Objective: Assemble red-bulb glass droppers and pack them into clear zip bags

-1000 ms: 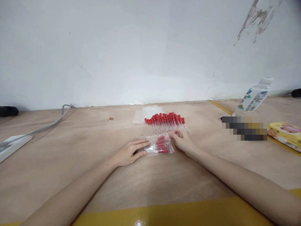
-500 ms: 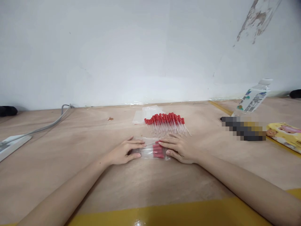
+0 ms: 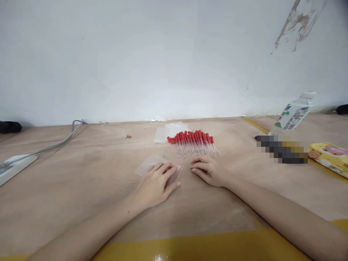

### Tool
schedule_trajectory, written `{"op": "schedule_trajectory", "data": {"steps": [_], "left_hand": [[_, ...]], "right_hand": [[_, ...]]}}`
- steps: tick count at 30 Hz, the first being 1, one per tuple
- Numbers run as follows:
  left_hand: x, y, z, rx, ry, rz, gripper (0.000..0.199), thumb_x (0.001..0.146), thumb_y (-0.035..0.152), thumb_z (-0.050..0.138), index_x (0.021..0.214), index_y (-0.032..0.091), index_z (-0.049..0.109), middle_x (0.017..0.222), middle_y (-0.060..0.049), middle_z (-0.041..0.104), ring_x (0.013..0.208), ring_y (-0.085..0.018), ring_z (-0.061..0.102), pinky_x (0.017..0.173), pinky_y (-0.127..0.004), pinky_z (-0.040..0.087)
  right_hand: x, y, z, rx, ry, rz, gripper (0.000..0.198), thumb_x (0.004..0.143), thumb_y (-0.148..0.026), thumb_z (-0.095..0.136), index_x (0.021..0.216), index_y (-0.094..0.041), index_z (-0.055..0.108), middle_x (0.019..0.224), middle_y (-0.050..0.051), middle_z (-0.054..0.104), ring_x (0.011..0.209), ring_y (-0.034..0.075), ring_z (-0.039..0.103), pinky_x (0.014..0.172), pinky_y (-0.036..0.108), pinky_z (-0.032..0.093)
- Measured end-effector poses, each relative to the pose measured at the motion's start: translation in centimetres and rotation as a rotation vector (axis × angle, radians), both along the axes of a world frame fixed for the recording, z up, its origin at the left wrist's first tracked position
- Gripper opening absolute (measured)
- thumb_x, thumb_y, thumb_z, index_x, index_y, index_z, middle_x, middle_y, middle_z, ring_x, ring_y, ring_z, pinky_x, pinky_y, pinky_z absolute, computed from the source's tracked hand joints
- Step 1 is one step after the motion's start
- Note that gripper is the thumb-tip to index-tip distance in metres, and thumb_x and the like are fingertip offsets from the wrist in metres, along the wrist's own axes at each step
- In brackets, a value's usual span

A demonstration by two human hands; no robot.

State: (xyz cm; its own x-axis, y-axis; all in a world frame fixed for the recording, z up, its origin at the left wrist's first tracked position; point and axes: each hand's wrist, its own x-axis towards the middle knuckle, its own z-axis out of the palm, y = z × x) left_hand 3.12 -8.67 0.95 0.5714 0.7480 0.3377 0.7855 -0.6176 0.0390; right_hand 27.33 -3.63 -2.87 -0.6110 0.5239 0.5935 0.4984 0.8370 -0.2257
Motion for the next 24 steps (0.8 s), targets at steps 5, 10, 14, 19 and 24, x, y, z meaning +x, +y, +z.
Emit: {"op": "schedule_trajectory", "data": {"steps": [5, 10, 14, 19, 24], "left_hand": [[-4.0, 3.0, 0.5, -0.035, 0.135, 0.096, 0.035, 0.088, 0.029, 0.036, 0.117, 0.029, 0.057, 0.12, -0.004, 0.058, 0.107, -0.025, 0.054, 0.088, -0.04, 0.044], [-10.9, 8.2, 0.3, -0.127, 0.075, 0.09, 0.039, 0.088, 0.031, 0.033, 0.12, 0.03, 0.054, 0.124, -0.001, 0.055, 0.108, -0.022, 0.054, 0.09, -0.034, 0.043], [-14.7, 10.7, -1.0, -0.127, 0.022, 0.133, 0.045, 0.084, 0.021, 0.03, 0.124, 0.027, 0.05, 0.133, -0.001, 0.046, 0.117, -0.023, 0.047, 0.096, -0.039, 0.038], [-14.6, 11.4, -0.5, -0.084, -0.022, 0.073, 0.044, 0.08, 0.019, 0.032, 0.118, 0.02, 0.055, 0.128, -0.005, 0.051, 0.121, -0.024, 0.042, 0.102, -0.041, 0.032], [-9.7, 13.2, 0.4, 0.022, -0.105, 0.168, 0.036, 0.083, 0.027, 0.036, 0.109, 0.016, 0.059, 0.121, -0.01, 0.056, 0.114, -0.024, 0.049, 0.1, -0.039, 0.034]], "right_hand": [[0.0, 0.0, 0.1, -0.029, -0.002, 0.004, 0.018, 0.085, -0.024, 0.047, 0.085, -0.019, 0.065, 0.098, 0.009, 0.057, 0.087, 0.017, 0.055, 0.076, 0.033, 0.046], [-0.1, -0.1, 0.3, -0.025, -0.009, -0.007, 0.018, 0.085, -0.023, 0.047, 0.083, -0.018, 0.065, 0.097, 0.009, 0.056, 0.084, 0.016, 0.055, 0.073, 0.032, 0.046], [-0.1, -0.2, 0.3, -0.039, -0.005, -0.006, 0.02, 0.085, -0.024, 0.046, 0.084, -0.018, 0.064, 0.097, 0.01, 0.056, 0.083, 0.016, 0.055, 0.073, 0.032, 0.046], [-0.1, -0.2, 0.3, -0.052, -0.009, -0.014, 0.021, 0.086, -0.027, 0.045, 0.084, -0.018, 0.065, 0.097, 0.01, 0.056, 0.082, 0.017, 0.055, 0.072, 0.032, 0.046], [-0.1, -0.2, 0.5, -0.062, -0.002, -0.002, 0.02, 0.085, -0.024, 0.046, 0.083, -0.018, 0.064, 0.097, 0.009, 0.055, 0.082, 0.016, 0.054, 0.072, 0.032, 0.046]]}}
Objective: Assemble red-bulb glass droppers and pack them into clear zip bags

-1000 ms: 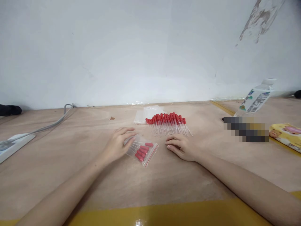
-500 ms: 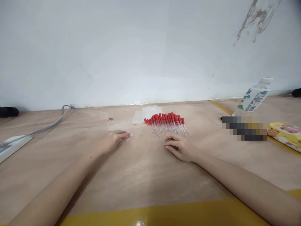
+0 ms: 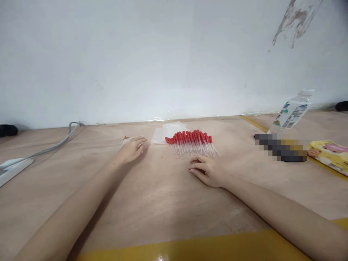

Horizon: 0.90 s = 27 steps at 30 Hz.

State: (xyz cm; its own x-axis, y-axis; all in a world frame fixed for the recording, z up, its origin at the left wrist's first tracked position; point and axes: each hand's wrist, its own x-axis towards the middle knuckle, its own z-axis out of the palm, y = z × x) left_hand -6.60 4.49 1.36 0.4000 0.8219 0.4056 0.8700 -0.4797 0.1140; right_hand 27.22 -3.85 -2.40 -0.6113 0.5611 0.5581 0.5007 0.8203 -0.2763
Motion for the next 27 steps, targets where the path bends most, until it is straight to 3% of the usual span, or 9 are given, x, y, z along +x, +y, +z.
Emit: {"op": "schedule_trajectory", "data": {"steps": [4, 9, 14, 18, 23, 25, 27], "left_hand": [[3.2, 2.7, -0.5, -0.043, 0.029, -0.046, 0.026, 0.078, 0.023, 0.043, 0.094, 0.017, 0.064, 0.116, -0.01, 0.058, 0.114, -0.024, 0.049, 0.099, -0.036, 0.036], [4.1, 3.8, -1.2, -0.046, -0.034, 0.016, 0.021, 0.075, 0.018, 0.043, 0.073, 0.017, 0.064, 0.101, -0.008, 0.065, 0.098, -0.023, 0.058, 0.091, -0.035, 0.042], [4.4, 3.5, -1.1, 0.008, -0.159, 0.134, 0.013, 0.074, 0.025, 0.051, 0.072, 0.016, 0.059, 0.098, -0.01, 0.065, 0.089, -0.023, 0.061, 0.08, -0.033, 0.046], [5.0, 3.1, -0.4, 0.088, -0.246, 0.216, 0.018, 0.084, 0.029, 0.04, 0.091, 0.016, 0.051, 0.105, -0.01, 0.062, 0.09, -0.019, 0.06, 0.074, -0.028, 0.047], [6.5, -0.5, 0.6, 0.161, -0.183, 0.343, 0.025, 0.088, 0.033, 0.034, 0.096, 0.016, 0.051, 0.091, -0.013, 0.064, 0.085, -0.028, 0.061, 0.071, -0.039, 0.043], [7.6, -3.5, 0.4, 0.075, 0.096, 0.299, 0.026, 0.088, 0.029, 0.033, 0.091, 0.016, 0.055, 0.085, -0.014, 0.065, 0.079, -0.031, 0.062, 0.066, -0.04, 0.043], [8.6, -6.8, 0.2, -0.004, 0.227, 0.219, 0.028, 0.088, 0.028, 0.034, 0.095, 0.016, 0.058, 0.084, -0.014, 0.065, 0.078, -0.031, 0.062, 0.062, -0.039, 0.043]], "right_hand": [[0.0, 0.0, -0.1, -0.006, 0.015, 0.003, 0.02, 0.085, -0.024, 0.046, 0.085, -0.018, 0.064, 0.097, 0.009, 0.055, 0.082, 0.016, 0.054, 0.072, 0.032, 0.047], [0.0, 0.1, -0.2, 0.008, 0.02, -0.01, 0.02, 0.085, -0.024, 0.046, 0.083, -0.018, 0.065, 0.098, 0.009, 0.056, 0.081, 0.016, 0.055, 0.071, 0.031, 0.047], [0.0, 0.1, -0.2, 0.006, 0.016, -0.017, 0.019, 0.085, -0.024, 0.046, 0.082, -0.018, 0.064, 0.097, 0.009, 0.056, 0.081, 0.016, 0.055, 0.07, 0.031, 0.047], [0.0, 0.1, -0.2, 0.002, 0.014, -0.014, 0.019, 0.085, -0.024, 0.046, 0.083, -0.018, 0.064, 0.098, 0.009, 0.055, 0.082, 0.016, 0.055, 0.071, 0.031, 0.047], [0.0, 0.1, -0.1, 0.0, 0.008, -0.008, 0.019, 0.085, -0.025, 0.046, 0.083, -0.018, 0.064, 0.098, 0.009, 0.055, 0.081, 0.016, 0.056, 0.071, 0.031, 0.047], [0.0, 0.1, 0.0, 0.001, 0.004, -0.008, 0.018, 0.085, -0.024, 0.046, 0.083, -0.018, 0.064, 0.097, 0.009, 0.055, 0.08, 0.016, 0.056, 0.071, 0.031, 0.047], [-0.1, 0.1, 0.0, 0.001, -0.001, -0.009, 0.018, 0.085, -0.023, 0.047, 0.082, -0.018, 0.064, 0.096, 0.009, 0.056, 0.08, 0.016, 0.055, 0.07, 0.03, 0.047]]}}
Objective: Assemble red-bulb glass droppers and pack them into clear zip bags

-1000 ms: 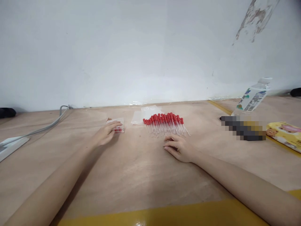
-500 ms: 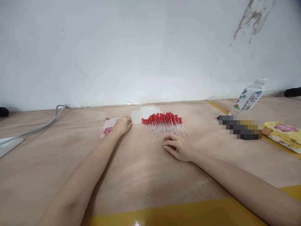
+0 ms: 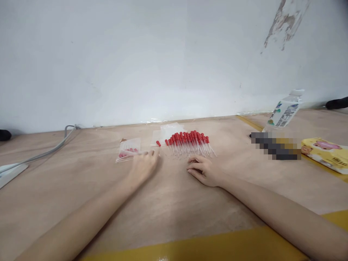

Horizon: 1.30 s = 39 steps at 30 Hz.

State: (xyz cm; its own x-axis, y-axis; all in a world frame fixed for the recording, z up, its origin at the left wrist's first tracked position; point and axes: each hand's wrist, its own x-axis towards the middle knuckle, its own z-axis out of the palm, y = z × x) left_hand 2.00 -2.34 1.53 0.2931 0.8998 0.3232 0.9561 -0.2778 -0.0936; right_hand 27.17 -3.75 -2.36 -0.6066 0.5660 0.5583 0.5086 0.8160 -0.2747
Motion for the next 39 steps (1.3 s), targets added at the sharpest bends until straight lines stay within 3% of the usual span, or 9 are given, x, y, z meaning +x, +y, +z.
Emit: {"op": "schedule_trajectory", "data": {"steps": [3, 6, 10, 14, 22, 26, 30, 36, 39], "left_hand": [[0.7, -4.3, 0.2, -0.163, -0.062, -0.172, 0.035, 0.082, 0.046, 0.046, 0.099, 0.02, 0.059, 0.086, -0.011, 0.067, 0.078, -0.029, 0.063, 0.061, -0.037, 0.046], [-0.2, -6.1, 1.3, -0.296, -0.202, -0.376, 0.04, 0.082, 0.049, 0.046, 0.113, 0.026, 0.055, 0.112, -0.006, 0.061, 0.1, -0.027, 0.058, 0.076, -0.036, 0.048], [-2.7, -4.9, 1.9, -0.312, -0.185, -0.514, 0.033, 0.088, 0.041, 0.04, 0.111, 0.028, 0.06, 0.124, -0.005, 0.054, 0.113, -0.025, 0.05, 0.093, -0.041, 0.041], [-3.4, -3.5, 0.1, -0.388, -0.135, -0.671, 0.039, 0.088, 0.039, 0.043, 0.126, 0.03, 0.047, 0.137, -0.004, 0.04, 0.128, -0.024, 0.032, 0.106, -0.049, 0.021], [1.1, -4.1, -2.1, -0.391, -0.254, -0.653, 0.041, 0.089, 0.039, 0.04, 0.128, 0.027, 0.044, 0.139, -0.007, 0.038, 0.129, -0.023, 0.032, 0.107, -0.05, 0.019], [1.4, -4.1, -2.3, -0.292, -0.338, -0.613, 0.038, 0.086, 0.038, 0.046, 0.118, 0.021, 0.055, 0.131, -0.011, 0.045, 0.122, -0.024, 0.041, 0.102, -0.042, 0.033], [1.3, -4.3, -2.5, -0.218, -0.411, -0.595, 0.031, 0.085, 0.034, 0.049, 0.109, 0.02, 0.061, 0.115, -0.01, 0.055, 0.107, -0.023, 0.052, 0.091, -0.039, 0.044], [0.7, -3.9, -1.8, -0.274, -0.345, -0.633, 0.033, 0.089, 0.03, 0.04, 0.116, 0.02, 0.058, 0.119, -0.007, 0.058, 0.111, -0.021, 0.052, 0.095, -0.039, 0.042], [-0.2, -3.6, -1.3, -0.357, -0.275, -0.7, 0.037, 0.09, 0.029, 0.039, 0.125, 0.022, 0.049, 0.129, -0.006, 0.05, 0.119, -0.02, 0.046, 0.102, -0.039, 0.036]], "right_hand": [[0.0, 0.0, 0.0, 0.004, 0.007, 0.0, 0.018, 0.085, -0.023, 0.047, 0.083, -0.018, 0.064, 0.095, 0.009, 0.056, 0.081, 0.016, 0.055, 0.071, 0.031, 0.047], [0.0, 0.0, -0.1, 0.003, 0.013, 0.001, 0.018, 0.085, -0.024, 0.047, 0.084, -0.018, 0.064, 0.095, 0.009, 0.056, 0.083, 0.016, 0.056, 0.072, 0.031, 0.047], [0.0, 0.1, -0.3, 0.011, 0.009, -0.021, 0.017, 0.084, -0.024, 0.048, 0.086, -0.019, 0.064, 0.094, 0.008, 0.058, 0.082, 0.016, 0.056, 0.072, 0.031, 0.046], [-1.1, 1.5, 0.2, 0.016, 0.046, -0.14, 0.012, 0.081, -0.019, 0.05, 0.081, -0.019, 0.062, 0.078, 0.005, 0.061, 0.077, 0.016, 0.055, 0.07, 0.031, 0.044], [-9.0, 7.6, 3.6, -0.187, -0.014, -0.399, 0.011, 0.077, -0.019, 0.054, 0.088, -0.018, 0.053, 0.084, 0.005, 0.064, 0.08, 0.017, 0.058, 0.068, 0.027, 0.043], [-13.0, 9.1, 3.9, -0.245, -0.11, -0.517, 0.029, 0.076, -0.034, 0.06, 0.097, -0.016, 0.051, 0.09, 0.011, 0.064, 0.086, 0.026, 0.06, 0.071, 0.036, 0.043], [-15.3, 9.3, 3.2, -0.274, -0.153, -0.579, 0.022, 0.076, -0.021, 0.06, 0.095, -0.013, 0.052, 0.085, 0.016, 0.065, 0.089, 0.032, 0.06, 0.082, 0.047, 0.037], [-13.7, 8.5, 5.4, -0.293, -0.087, -0.507, 0.038, 0.079, -0.013, 0.046, 0.117, -0.009, 0.041, 0.102, 0.018, 0.061, 0.093, 0.027, 0.058, 0.075, 0.036, 0.043], [-9.5, 7.5, 6.3, -0.279, 0.213, -0.341, 0.048, 0.084, -0.015, 0.037, 0.13, -0.009, 0.024, 0.092, 0.011, 0.062, 0.083, 0.02, 0.059, 0.074, 0.032, 0.044]]}}
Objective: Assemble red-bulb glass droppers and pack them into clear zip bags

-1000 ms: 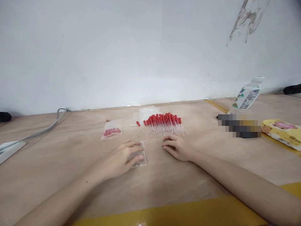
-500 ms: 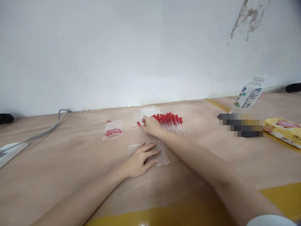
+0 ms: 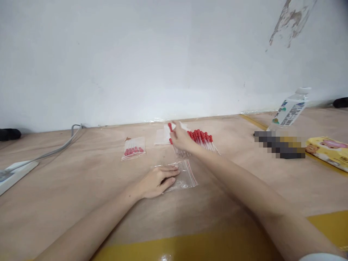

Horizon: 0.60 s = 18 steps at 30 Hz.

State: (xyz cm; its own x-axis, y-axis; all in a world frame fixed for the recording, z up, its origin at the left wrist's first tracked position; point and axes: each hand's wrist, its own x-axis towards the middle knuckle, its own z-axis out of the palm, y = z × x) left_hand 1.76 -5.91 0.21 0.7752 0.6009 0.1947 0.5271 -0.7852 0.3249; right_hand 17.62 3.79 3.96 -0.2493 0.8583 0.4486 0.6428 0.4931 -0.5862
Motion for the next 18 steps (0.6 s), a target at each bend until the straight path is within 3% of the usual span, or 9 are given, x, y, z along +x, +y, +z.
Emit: {"op": "schedule_trajectory", "data": {"steps": [4, 8, 11, 18], "left_hand": [[-0.6, 0.2, -0.1, -0.001, 0.02, -0.028, 0.041, 0.09, 0.028, 0.039, 0.13, 0.022, 0.042, 0.136, -0.006, 0.041, 0.126, -0.02, 0.037, 0.105, -0.04, 0.03], [-0.2, 0.3, -0.6, -0.006, 0.01, -0.02, 0.041, 0.09, 0.029, 0.039, 0.13, 0.021, 0.042, 0.135, -0.006, 0.043, 0.126, -0.019, 0.037, 0.105, -0.04, 0.031], [0.1, 0.5, -0.8, -0.009, -0.012, -0.021, 0.042, 0.09, 0.029, 0.039, 0.131, 0.02, 0.041, 0.133, -0.006, 0.046, 0.125, -0.019, 0.038, 0.105, -0.04, 0.032], [0.1, 0.6, -0.9, -0.024, -0.036, -0.016, 0.042, 0.09, 0.03, 0.039, 0.131, 0.022, 0.039, 0.132, -0.007, 0.047, 0.124, -0.02, 0.039, 0.104, -0.042, 0.032]], "right_hand": [[6.3, -2.3, -2.5, -0.068, 0.472, -0.104, 0.047, 0.078, -0.023, 0.046, 0.122, -0.017, 0.031, 0.071, -0.002, 0.052, 0.059, 0.014, 0.056, 0.06, 0.029, 0.046], [9.2, -4.9, -6.3, -0.248, 0.819, -0.153, 0.049, 0.072, -0.031, 0.056, 0.111, -0.02, 0.03, 0.063, -0.008, 0.047, 0.049, 0.01, 0.052, 0.049, 0.025, 0.046], [9.2, -5.9, -7.3, -0.274, 0.893, -0.126, 0.049, 0.069, -0.034, 0.06, 0.106, -0.021, 0.03, 0.062, -0.009, 0.048, 0.05, 0.01, 0.054, 0.05, 0.025, 0.048], [8.2, -6.4, -6.8, -0.33, 0.944, -0.122, 0.051, 0.063, -0.034, 0.065, 0.098, -0.023, 0.03, 0.062, -0.009, 0.049, 0.048, 0.011, 0.056, 0.048, 0.026, 0.051]]}}
